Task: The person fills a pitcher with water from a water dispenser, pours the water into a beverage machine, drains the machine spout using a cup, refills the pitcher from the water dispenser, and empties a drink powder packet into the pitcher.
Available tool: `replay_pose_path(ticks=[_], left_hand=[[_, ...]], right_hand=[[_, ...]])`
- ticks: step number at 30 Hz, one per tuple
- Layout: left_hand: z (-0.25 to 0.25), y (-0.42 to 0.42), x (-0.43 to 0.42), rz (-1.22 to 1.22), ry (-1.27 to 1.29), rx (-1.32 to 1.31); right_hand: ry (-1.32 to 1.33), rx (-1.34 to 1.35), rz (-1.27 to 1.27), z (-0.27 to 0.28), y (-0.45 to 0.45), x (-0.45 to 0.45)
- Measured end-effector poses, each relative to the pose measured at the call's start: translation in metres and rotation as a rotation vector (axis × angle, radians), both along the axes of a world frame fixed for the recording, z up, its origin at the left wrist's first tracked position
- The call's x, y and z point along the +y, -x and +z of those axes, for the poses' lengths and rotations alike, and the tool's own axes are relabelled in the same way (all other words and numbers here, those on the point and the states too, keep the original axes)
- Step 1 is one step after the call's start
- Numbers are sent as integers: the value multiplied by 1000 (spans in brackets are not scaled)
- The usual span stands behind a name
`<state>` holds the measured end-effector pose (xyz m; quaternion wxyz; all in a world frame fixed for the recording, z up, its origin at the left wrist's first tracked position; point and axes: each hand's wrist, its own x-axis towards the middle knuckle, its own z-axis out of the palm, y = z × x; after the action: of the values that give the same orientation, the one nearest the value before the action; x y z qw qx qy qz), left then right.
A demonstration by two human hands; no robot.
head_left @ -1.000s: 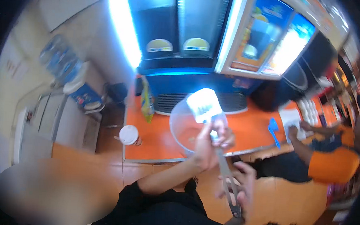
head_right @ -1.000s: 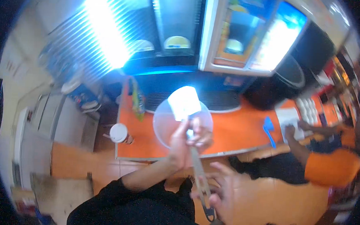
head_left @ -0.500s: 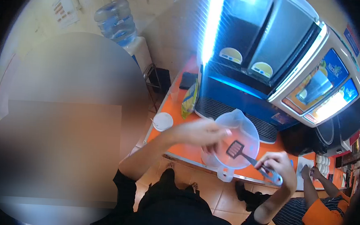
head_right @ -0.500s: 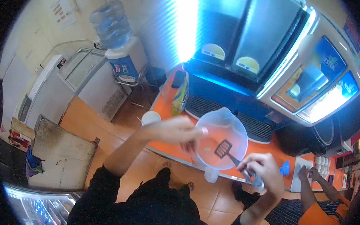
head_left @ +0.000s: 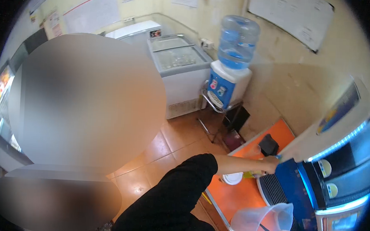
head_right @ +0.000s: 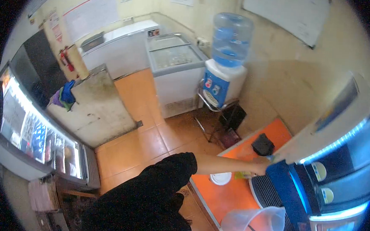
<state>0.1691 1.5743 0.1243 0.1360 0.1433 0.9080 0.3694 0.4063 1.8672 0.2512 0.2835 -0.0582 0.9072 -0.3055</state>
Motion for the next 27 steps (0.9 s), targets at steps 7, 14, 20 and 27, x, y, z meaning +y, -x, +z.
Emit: replay_pose_path(ticks=[7, 14, 20, 27], left_hand=[[37, -40, -40, -59, -322, 33], [39, -121, -58, -97, -345, 181], [8, -179, -43, -135, -197, 165], [26, -224, -76, -212, -267, 91]], right_hand=[[-551, 588, 37, -36, 0, 6], [9, 630, -284, 5, -26, -169], [39, 682, -446, -89, -27, -250], [66, 676, -676, -119, -25, -256]])
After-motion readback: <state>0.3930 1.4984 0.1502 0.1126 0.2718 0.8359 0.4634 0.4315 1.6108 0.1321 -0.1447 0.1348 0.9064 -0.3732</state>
